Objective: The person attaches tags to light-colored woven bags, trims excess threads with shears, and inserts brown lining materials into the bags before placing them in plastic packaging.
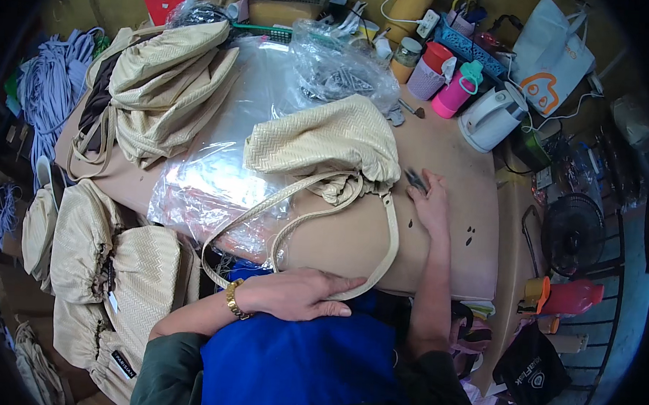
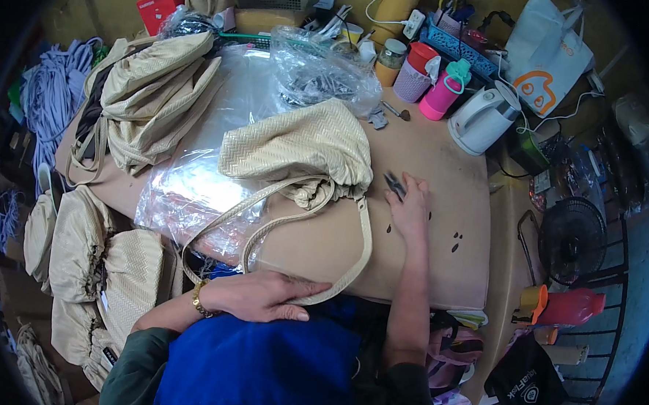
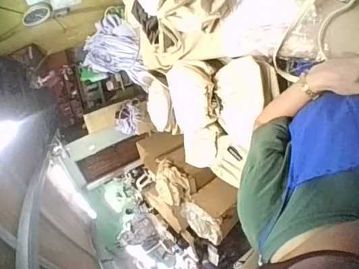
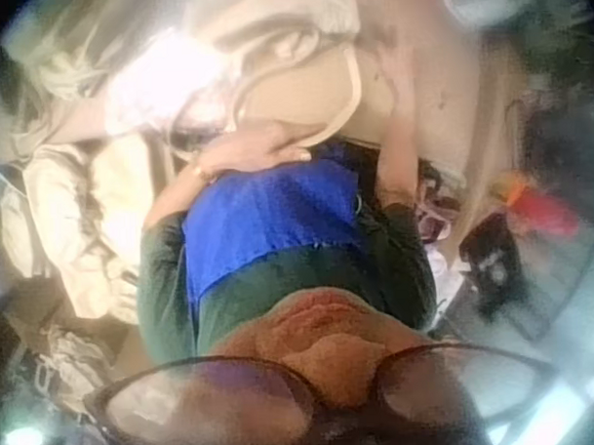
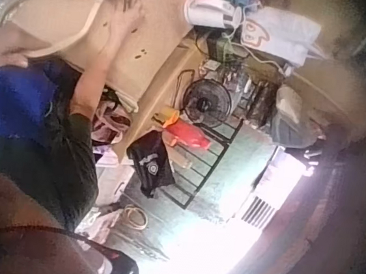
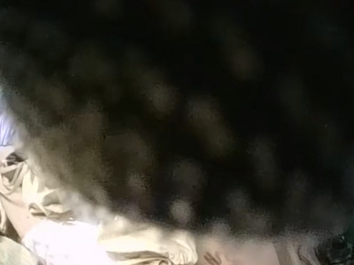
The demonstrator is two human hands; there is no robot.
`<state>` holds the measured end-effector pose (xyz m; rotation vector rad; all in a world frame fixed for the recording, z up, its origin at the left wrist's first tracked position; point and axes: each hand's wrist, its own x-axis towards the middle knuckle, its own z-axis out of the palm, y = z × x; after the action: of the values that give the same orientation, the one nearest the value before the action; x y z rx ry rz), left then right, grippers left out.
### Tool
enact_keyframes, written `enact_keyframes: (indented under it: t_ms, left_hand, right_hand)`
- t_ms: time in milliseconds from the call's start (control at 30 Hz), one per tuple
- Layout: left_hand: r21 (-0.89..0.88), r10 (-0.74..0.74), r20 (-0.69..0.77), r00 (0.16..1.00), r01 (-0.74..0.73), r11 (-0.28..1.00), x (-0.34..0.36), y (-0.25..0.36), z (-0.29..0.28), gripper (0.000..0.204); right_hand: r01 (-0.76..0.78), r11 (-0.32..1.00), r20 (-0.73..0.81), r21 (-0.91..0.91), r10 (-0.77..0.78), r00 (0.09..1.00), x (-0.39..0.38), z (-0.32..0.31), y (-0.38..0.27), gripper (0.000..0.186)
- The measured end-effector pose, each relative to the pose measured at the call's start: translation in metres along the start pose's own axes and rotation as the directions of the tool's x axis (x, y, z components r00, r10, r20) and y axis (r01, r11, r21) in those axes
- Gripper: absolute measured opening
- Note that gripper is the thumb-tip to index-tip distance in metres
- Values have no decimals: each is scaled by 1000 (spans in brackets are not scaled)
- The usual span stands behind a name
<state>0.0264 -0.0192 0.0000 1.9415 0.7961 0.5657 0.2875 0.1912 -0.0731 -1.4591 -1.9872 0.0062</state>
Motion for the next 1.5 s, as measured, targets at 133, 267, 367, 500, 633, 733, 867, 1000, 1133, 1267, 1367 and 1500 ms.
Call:
enact_keyframes:
  t_ms: [133,267,367,500,633,733,867,1000,1133,1267,1367,1500]
  left_hand:
    - [314,-49,-351,935,167,935,1,-15,-38,51]
    - [527,263,-839,476,590,612,12,-64,-130,54]
    - [274,-211,-813,542,677,683,27,-95,-169,38]
    - [192,-83,-875,478,498,845,36,-89,-197,25]
    - [340,114,-902,417,521,783,-7,-43,-255,24]
    - [363,35,-895,444,681,636,-24,-48,-277,24]
    - [524,198,-848,492,720,455,-18,-111,-236,16]
    - [713,451,-701,552,544,443,-3,-74,-171,20]
    - [499,172,-445,879,84,863,18,-43,-112,28]
    - [633,42,-254,966,133,763,42,-54,-84,56]
    - [698,-104,-189,977,208,685,45,-72,-92,66]
    - [666,64,-211,975,95,740,22,-93,-101,67]
  right_hand:
    - [-58,957,23,286,54,998,-8,-32,-35,21]
    - [-325,749,726,577,-288,625,-66,-59,-106,20]
    - [89,855,824,510,-516,235,-96,-62,-162,38]
    - [147,690,651,709,-720,240,-72,-87,-107,20]
    - [316,915,655,252,-401,640,-15,-196,-31,33]
    - [214,937,574,-278,-17,819,-17,-195,33,32]
    - [162,896,313,-414,-26,949,-43,-136,77,32]
    - [61,994,337,86,-87,938,-43,-128,33,34]
    - [62,998,431,12,-61,900,-39,-116,41,33]
    - [100,984,339,148,-146,929,-44,-104,76,32]
    - [217,973,387,-76,-172,906,-49,-110,94,28]
    - [346,907,423,-239,-224,878,-40,-133,122,21]
